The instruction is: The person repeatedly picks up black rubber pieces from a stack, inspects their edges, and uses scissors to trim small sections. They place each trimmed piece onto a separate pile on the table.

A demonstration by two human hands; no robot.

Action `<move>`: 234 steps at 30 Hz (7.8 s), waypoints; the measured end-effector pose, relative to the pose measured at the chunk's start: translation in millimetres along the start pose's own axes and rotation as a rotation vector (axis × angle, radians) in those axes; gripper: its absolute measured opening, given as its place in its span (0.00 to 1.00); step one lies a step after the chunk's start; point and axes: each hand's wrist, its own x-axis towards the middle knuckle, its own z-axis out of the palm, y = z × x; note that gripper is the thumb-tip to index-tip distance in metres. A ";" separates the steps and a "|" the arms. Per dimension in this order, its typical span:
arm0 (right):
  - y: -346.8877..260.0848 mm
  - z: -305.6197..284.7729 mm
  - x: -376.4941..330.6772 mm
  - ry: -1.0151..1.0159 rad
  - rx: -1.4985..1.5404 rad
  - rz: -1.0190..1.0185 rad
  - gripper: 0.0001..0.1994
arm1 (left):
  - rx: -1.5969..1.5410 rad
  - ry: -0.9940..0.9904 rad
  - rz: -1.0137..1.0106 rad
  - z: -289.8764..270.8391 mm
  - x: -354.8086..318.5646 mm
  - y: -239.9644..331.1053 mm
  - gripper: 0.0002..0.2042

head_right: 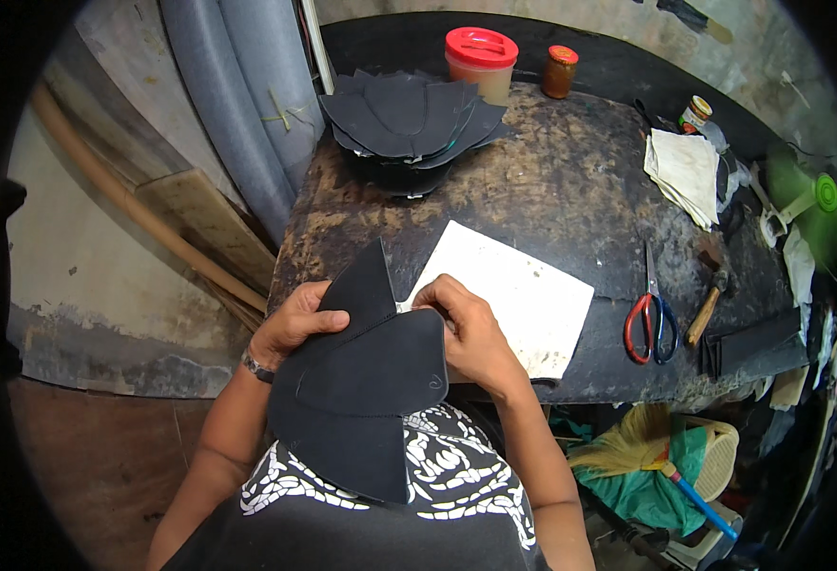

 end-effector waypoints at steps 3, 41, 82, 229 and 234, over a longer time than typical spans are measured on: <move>1.1 2.4 -4.0 -0.074 0.258 0.040 0.07 | 0.015 -0.005 -0.006 1.6 0.6 0.8 0.17; -17.1 -19.0 -6.5 0.288 0.675 0.247 0.07 | -0.734 -0.305 0.336 -19.7 26.2 31.5 0.38; -17.3 26.1 -0.9 0.223 0.649 0.033 0.08 | -0.315 0.493 0.495 65.0 16.1 -21.7 0.12; -34.3 -1.9 13.1 0.126 0.585 -0.125 0.13 | 0.084 -0.029 0.173 38.6 21.4 51.9 0.25; -34.2 -4.7 11.2 0.108 0.623 -0.055 0.11 | 0.074 -0.041 0.207 38.1 26.1 45.1 0.25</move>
